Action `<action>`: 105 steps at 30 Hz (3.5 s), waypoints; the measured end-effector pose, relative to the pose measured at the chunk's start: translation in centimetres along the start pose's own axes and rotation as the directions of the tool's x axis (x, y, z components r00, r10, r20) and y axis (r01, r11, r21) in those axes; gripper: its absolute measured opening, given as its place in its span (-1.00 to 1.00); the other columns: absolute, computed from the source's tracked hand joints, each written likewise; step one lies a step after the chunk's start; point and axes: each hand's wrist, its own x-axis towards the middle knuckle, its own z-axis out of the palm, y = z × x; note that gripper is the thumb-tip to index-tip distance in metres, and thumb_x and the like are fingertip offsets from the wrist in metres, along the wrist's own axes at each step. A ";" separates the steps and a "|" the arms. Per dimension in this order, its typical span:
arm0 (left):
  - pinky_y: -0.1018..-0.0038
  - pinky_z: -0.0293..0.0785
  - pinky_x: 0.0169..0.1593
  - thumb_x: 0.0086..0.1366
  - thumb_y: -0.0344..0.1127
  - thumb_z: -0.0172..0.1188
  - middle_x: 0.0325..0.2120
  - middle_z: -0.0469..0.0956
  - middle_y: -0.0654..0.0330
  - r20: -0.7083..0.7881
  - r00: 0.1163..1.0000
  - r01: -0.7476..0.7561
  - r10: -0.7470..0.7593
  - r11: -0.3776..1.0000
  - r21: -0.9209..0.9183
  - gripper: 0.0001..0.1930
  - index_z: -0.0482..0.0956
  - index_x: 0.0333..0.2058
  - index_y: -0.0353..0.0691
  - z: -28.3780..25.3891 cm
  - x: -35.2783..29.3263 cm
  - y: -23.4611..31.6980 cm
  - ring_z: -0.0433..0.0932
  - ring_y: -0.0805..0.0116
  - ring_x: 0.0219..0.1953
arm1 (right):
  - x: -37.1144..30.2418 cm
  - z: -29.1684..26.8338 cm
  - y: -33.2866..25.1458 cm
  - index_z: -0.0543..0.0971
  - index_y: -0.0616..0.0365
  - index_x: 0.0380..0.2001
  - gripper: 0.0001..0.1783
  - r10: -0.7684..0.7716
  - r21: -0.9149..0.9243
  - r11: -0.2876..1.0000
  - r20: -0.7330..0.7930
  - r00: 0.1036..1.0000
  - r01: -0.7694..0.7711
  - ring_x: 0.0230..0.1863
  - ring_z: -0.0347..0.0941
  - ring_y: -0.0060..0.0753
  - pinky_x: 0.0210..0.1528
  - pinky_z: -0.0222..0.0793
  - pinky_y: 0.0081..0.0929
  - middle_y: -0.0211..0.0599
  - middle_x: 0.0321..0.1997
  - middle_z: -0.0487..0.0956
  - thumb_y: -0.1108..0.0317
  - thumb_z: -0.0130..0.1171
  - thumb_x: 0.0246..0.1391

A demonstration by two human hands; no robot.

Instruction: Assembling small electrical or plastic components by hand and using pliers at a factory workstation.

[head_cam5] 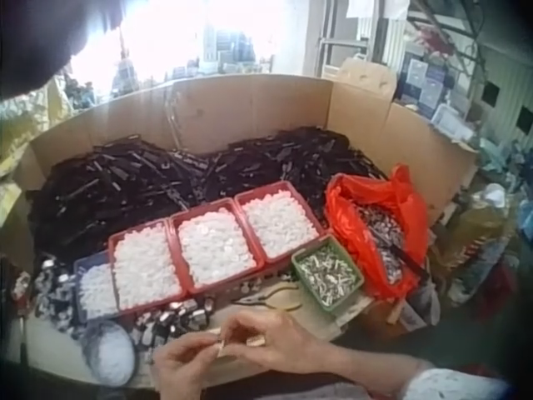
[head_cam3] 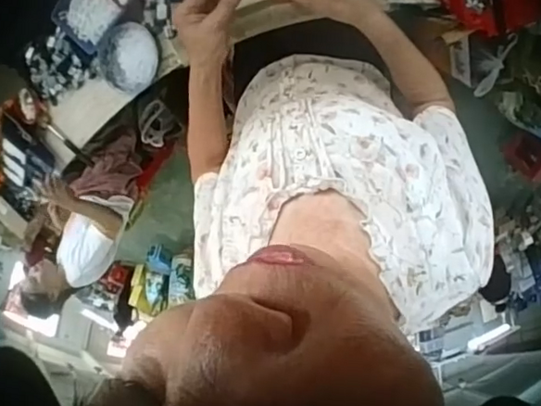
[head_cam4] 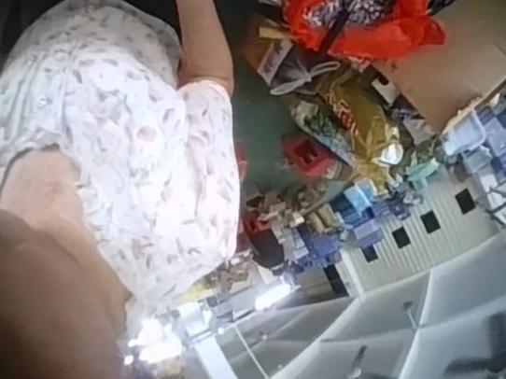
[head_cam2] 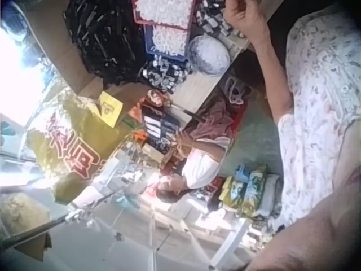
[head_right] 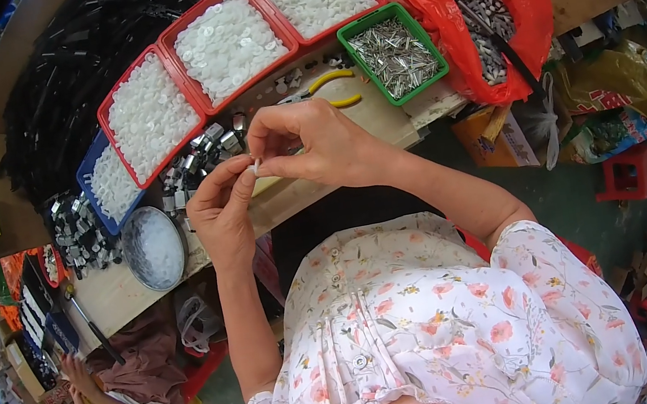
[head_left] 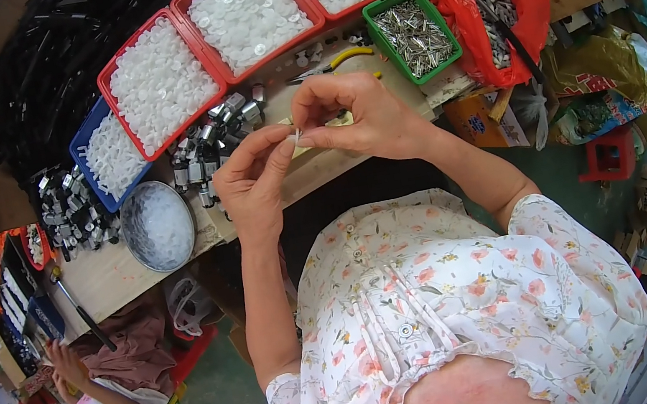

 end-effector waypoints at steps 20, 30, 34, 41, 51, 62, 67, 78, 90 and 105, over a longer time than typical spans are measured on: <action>0.58 0.45 -0.15 0.12 -0.54 0.40 -0.24 0.61 0.21 -0.029 0.998 -0.047 0.055 0.973 0.228 -0.67 0.65 -0.10 -0.35 1.9 -0.3 -1.3 0.54 0.49 -0.22 | -1.4 -0.3 2.5 0.62 0.29 -0.30 -0.89 0.022 0.167 0.986 -0.072 0.997 -0.010 -0.30 0.51 -0.59 -0.24 0.43 -0.60 -0.40 -0.35 0.61 0.47 0.27 0.13; 0.33 0.42 -0.08 0.00 -0.44 0.45 -0.25 0.58 0.18 0.244 0.845 -0.410 0.475 0.283 0.867 -0.67 0.68 -0.19 -0.20 0.6 -1.1 -1.7 0.49 0.11 -0.09 | -0.8 0.0 5.4 0.65 0.19 -0.33 -0.85 -0.240 -0.346 0.921 -0.144 0.960 0.179 -0.28 0.42 -0.34 -0.28 0.34 -0.43 -0.30 -0.34 0.41 0.47 0.35 -0.03; 0.25 0.38 0.02 0.00 -0.44 0.44 -0.21 0.59 0.21 0.289 0.833 -0.414 0.471 0.185 0.891 -0.68 0.68 -0.20 -0.15 0.4 -2.1 -2.9 0.45 0.10 -0.02 | -0.5 0.5 6.6 0.66 0.19 -0.35 -0.85 -0.259 -0.417 0.890 -0.134 0.957 0.182 -0.26 0.38 -0.34 -0.27 0.33 -0.43 -0.32 -0.37 0.39 0.48 0.36 -0.06; 0.28 0.32 0.03 0.05 -0.37 0.41 -0.16 0.55 0.24 0.377 0.826 -0.447 0.420 0.081 0.891 -0.68 0.67 -0.16 -0.09 0.2 -2.2 -4.0 0.44 0.15 0.00 | -0.3 0.6 6.7 0.68 0.19 -0.36 -0.84 -0.268 -0.458 0.868 -0.102 0.958 0.194 -0.27 0.35 -0.30 -0.26 0.30 -0.40 -0.30 -0.39 0.42 0.47 0.38 -0.11; 0.28 0.22 0.02 0.16 -0.19 0.33 -0.11 0.53 0.26 0.477 0.787 -0.471 0.392 -0.120 0.874 -0.69 0.64 -0.10 -0.02 -0.1 -1.6 -4.5 0.44 0.23 0.02 | 0.5 -0.2 6.2 0.66 0.23 -0.34 -0.84 -0.215 -0.456 0.869 0.009 0.977 0.195 -0.23 0.38 -0.23 -0.20 0.31 -0.32 -0.24 -0.36 0.45 0.46 0.32 -0.05; 0.11 0.28 0.00 0.17 -0.23 0.10 -0.04 0.49 0.17 0.697 0.701 -0.587 0.154 -0.430 0.686 -0.57 0.53 0.02 -0.20 -1.3 -1.6 -3.5 0.39 0.20 0.16 | -0.1 -0.2 6.3 0.61 0.20 -0.17 -0.58 -0.383 -0.686 0.605 0.195 0.903 0.405 -0.14 0.41 -0.07 -0.14 0.33 -0.22 -0.20 -0.24 0.45 0.54 0.23 -0.24; 0.20 0.28 -0.01 0.11 -0.22 0.08 -0.04 0.48 0.16 0.761 0.625 -0.612 0.172 -0.498 0.615 -0.60 0.58 -0.10 -0.29 -0.6 -0.9 -2.9 0.37 0.24 0.13 | -0.1 -0.4 5.9 0.59 0.18 -0.18 -0.60 -0.347 -0.717 0.552 0.266 0.899 0.426 -0.03 0.41 -0.18 -0.06 0.34 -0.26 -0.28 -0.15 0.47 0.53 0.20 -0.22; 0.14 0.29 0.05 0.23 -0.19 0.28 -0.07 0.53 0.20 0.686 0.681 -0.573 0.254 -0.398 0.716 -0.66 0.58 -0.03 -0.12 -1.2 -1.4 -3.7 0.45 0.16 0.12 | -2.8 -6.3 3.0 0.61 0.17 -0.08 -0.67 -0.350 -0.703 0.686 -0.093 0.932 0.187 -0.03 0.48 -0.04 0.02 0.40 -0.25 -0.10 -0.09 0.54 0.55 0.19 0.02; 0.16 0.29 0.00 0.18 -0.22 0.33 -0.12 0.52 0.13 0.658 0.719 -0.620 0.222 -0.221 0.753 -0.64 0.59 -0.06 -0.20 0.1 -0.3 -1.8 0.45 0.06 0.05 | -7.8 -28.9 10.8 0.63 0.27 -0.23 -0.79 -0.308 -0.810 0.433 -0.545 0.780 -0.396 -0.17 0.58 -0.07 -0.08 0.46 -0.27 -0.06 -0.25 0.62 0.42 0.20 0.05; 0.17 0.33 0.00 0.03 -0.37 0.39 -0.21 0.53 0.12 0.354 0.805 -0.440 0.476 0.080 0.894 -0.71 0.65 -0.21 -0.19 -3.9 -0.3 3.0 0.44 0.01 -0.05 | -7.1 -38.5 17.1 0.63 0.29 -0.07 -0.62 -0.028 -0.505 0.738 -0.685 0.728 -0.447 -0.09 0.57 -0.50 -0.01 0.41 -0.55 -0.29 -0.11 0.68 0.20 0.24 0.20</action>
